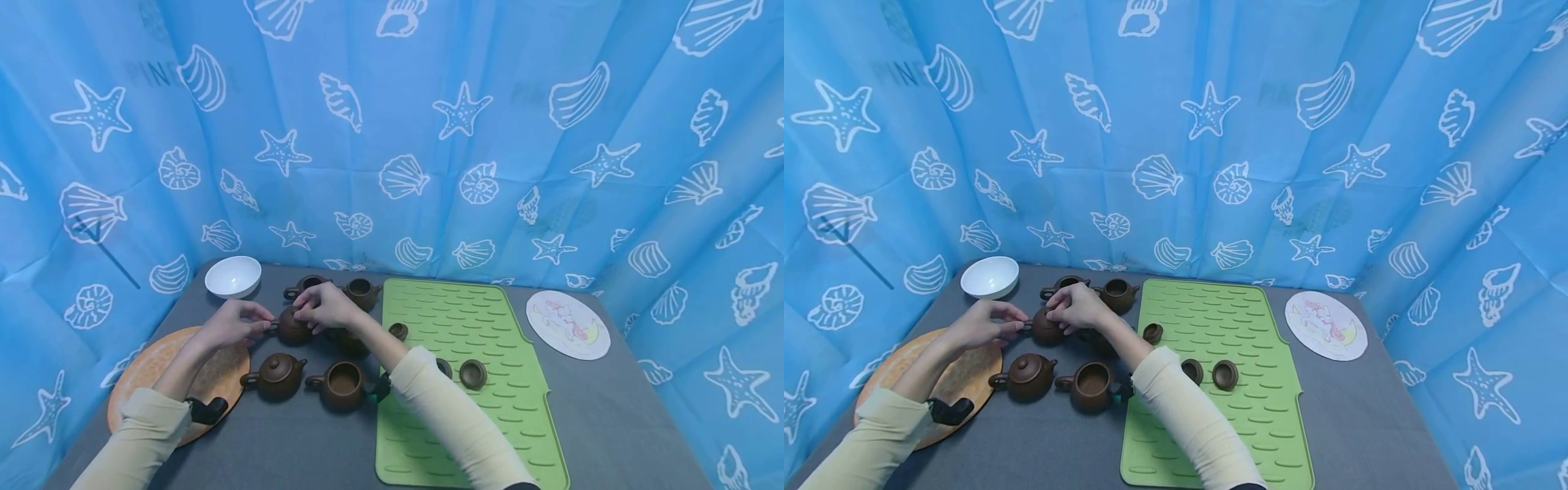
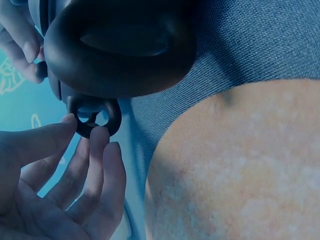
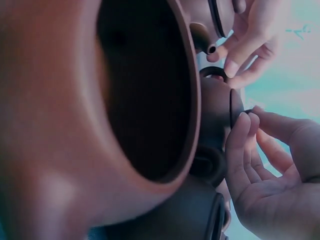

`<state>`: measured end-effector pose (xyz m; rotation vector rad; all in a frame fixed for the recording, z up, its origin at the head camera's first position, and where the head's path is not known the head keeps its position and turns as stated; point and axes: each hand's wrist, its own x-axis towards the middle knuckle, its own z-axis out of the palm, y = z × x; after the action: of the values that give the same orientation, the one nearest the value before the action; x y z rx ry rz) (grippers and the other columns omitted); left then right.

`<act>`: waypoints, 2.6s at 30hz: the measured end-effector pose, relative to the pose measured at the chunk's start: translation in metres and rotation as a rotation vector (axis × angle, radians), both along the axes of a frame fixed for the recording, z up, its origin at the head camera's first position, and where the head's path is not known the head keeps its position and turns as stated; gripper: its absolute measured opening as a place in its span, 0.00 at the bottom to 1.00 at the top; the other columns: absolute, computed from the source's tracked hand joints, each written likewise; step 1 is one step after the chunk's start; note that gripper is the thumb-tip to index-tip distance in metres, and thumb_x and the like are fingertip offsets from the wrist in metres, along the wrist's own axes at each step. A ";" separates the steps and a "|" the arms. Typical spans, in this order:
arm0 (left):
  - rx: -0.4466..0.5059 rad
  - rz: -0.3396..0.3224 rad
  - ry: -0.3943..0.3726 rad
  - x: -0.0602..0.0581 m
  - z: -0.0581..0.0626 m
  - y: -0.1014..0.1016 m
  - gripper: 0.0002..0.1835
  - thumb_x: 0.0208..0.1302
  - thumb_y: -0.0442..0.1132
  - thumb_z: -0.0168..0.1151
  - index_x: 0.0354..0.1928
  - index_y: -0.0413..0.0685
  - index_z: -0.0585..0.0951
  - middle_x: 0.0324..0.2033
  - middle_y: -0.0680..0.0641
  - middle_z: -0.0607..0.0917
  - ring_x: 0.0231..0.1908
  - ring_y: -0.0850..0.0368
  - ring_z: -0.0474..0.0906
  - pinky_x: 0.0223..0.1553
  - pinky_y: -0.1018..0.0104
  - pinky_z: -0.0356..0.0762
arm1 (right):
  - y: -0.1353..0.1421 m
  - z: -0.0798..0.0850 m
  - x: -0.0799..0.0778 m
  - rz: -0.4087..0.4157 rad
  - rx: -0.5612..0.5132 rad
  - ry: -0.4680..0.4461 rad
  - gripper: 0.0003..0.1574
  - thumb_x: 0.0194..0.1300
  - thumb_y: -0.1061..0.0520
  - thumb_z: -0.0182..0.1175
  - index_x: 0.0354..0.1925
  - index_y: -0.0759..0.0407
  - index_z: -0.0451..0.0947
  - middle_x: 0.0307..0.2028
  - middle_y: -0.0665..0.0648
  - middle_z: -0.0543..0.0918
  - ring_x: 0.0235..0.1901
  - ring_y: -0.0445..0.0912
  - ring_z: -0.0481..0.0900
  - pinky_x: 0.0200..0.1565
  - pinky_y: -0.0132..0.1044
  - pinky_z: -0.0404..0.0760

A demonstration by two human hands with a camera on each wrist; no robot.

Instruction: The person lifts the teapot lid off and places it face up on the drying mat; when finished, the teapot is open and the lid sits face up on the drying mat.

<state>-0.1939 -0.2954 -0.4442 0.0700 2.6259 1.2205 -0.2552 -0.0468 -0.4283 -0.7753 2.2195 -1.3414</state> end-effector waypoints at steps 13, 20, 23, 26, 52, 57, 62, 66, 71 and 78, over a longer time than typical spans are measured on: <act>0.035 0.015 -0.028 0.001 -0.001 -0.002 0.15 0.80 0.39 0.62 0.60 0.38 0.85 0.51 0.36 0.87 0.48 0.48 0.89 0.46 0.50 0.93 | -0.008 -0.004 0.003 -0.062 0.066 0.061 0.07 0.79 0.59 0.65 0.51 0.61 0.85 0.30 0.52 0.82 0.25 0.41 0.81 0.30 0.34 0.90; 0.040 0.021 -0.027 0.001 -0.001 -0.001 0.15 0.80 0.39 0.63 0.59 0.38 0.86 0.50 0.36 0.87 0.47 0.49 0.89 0.46 0.51 0.93 | 0.009 0.004 0.001 -0.040 -0.058 0.039 0.09 0.79 0.60 0.65 0.52 0.64 0.85 0.34 0.55 0.84 0.28 0.43 0.82 0.36 0.42 0.93; 0.036 0.033 -0.030 0.001 -0.001 0.000 0.15 0.80 0.39 0.63 0.59 0.38 0.86 0.50 0.36 0.87 0.48 0.49 0.89 0.47 0.50 0.93 | 0.021 0.007 0.001 -0.043 -0.063 0.061 0.10 0.79 0.59 0.65 0.52 0.63 0.85 0.37 0.54 0.84 0.27 0.42 0.81 0.32 0.34 0.87; 0.034 0.038 -0.034 0.001 -0.001 0.000 0.15 0.80 0.39 0.63 0.59 0.38 0.86 0.50 0.36 0.87 0.48 0.48 0.89 0.47 0.50 0.93 | 0.035 0.009 0.003 -0.034 -0.041 0.109 0.11 0.80 0.57 0.64 0.53 0.61 0.85 0.41 0.55 0.85 0.25 0.41 0.78 0.30 0.30 0.80; 0.032 0.049 -0.038 0.002 -0.001 0.001 0.14 0.80 0.39 0.63 0.58 0.40 0.86 0.50 0.38 0.87 0.47 0.48 0.88 0.48 0.51 0.93 | 0.178 0.033 0.029 -0.044 -0.091 0.075 0.26 0.84 0.63 0.51 0.74 0.69 0.70 0.52 0.75 0.82 0.31 0.44 0.82 0.32 0.38 0.86; 0.037 0.041 -0.035 0.002 -0.001 0.001 0.14 0.80 0.39 0.63 0.58 0.39 0.86 0.50 0.38 0.87 0.47 0.47 0.88 0.48 0.51 0.93 | 0.199 0.032 0.029 -0.015 -0.122 0.010 0.31 0.86 0.64 0.47 0.81 0.62 0.64 0.61 0.75 0.78 0.34 0.42 0.87 0.39 0.41 0.92; 0.036 0.043 -0.031 0.002 -0.001 0.001 0.14 0.80 0.38 0.63 0.59 0.39 0.86 0.50 0.38 0.87 0.47 0.48 0.88 0.48 0.50 0.93 | 0.214 0.027 0.027 -0.020 -0.162 -0.105 0.31 0.86 0.64 0.45 0.82 0.59 0.63 0.73 0.72 0.70 0.47 0.59 0.91 0.54 0.48 0.93; 0.040 0.036 -0.024 0.004 -0.001 0.001 0.14 0.80 0.38 0.62 0.59 0.38 0.86 0.51 0.36 0.87 0.48 0.47 0.88 0.48 0.49 0.93 | 0.226 0.020 0.026 -0.035 -0.171 -0.153 0.31 0.87 0.58 0.50 0.81 0.59 0.63 0.77 0.72 0.65 0.59 0.75 0.84 0.61 0.48 0.91; 0.040 0.040 -0.027 0.004 0.000 0.001 0.15 0.81 0.39 0.62 0.60 0.38 0.85 0.52 0.35 0.87 0.48 0.47 0.88 0.48 0.48 0.93 | 0.236 0.013 0.024 -0.054 -0.150 -0.123 0.35 0.79 0.59 0.65 0.78 0.60 0.67 0.77 0.74 0.66 0.58 0.77 0.85 0.60 0.53 0.91; 0.041 0.037 -0.021 0.003 0.000 0.001 0.14 0.80 0.39 0.62 0.59 0.38 0.85 0.52 0.35 0.87 0.47 0.48 0.88 0.47 0.50 0.93 | 0.246 0.006 0.023 -0.043 -0.095 -0.091 0.38 0.77 0.67 0.63 0.79 0.67 0.62 0.68 0.79 0.72 0.52 0.72 0.89 0.59 0.56 0.90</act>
<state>-0.1908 -0.2944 -0.4441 0.0158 2.5949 1.2807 -0.2318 0.1994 -0.4221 -0.6884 2.1257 -1.4826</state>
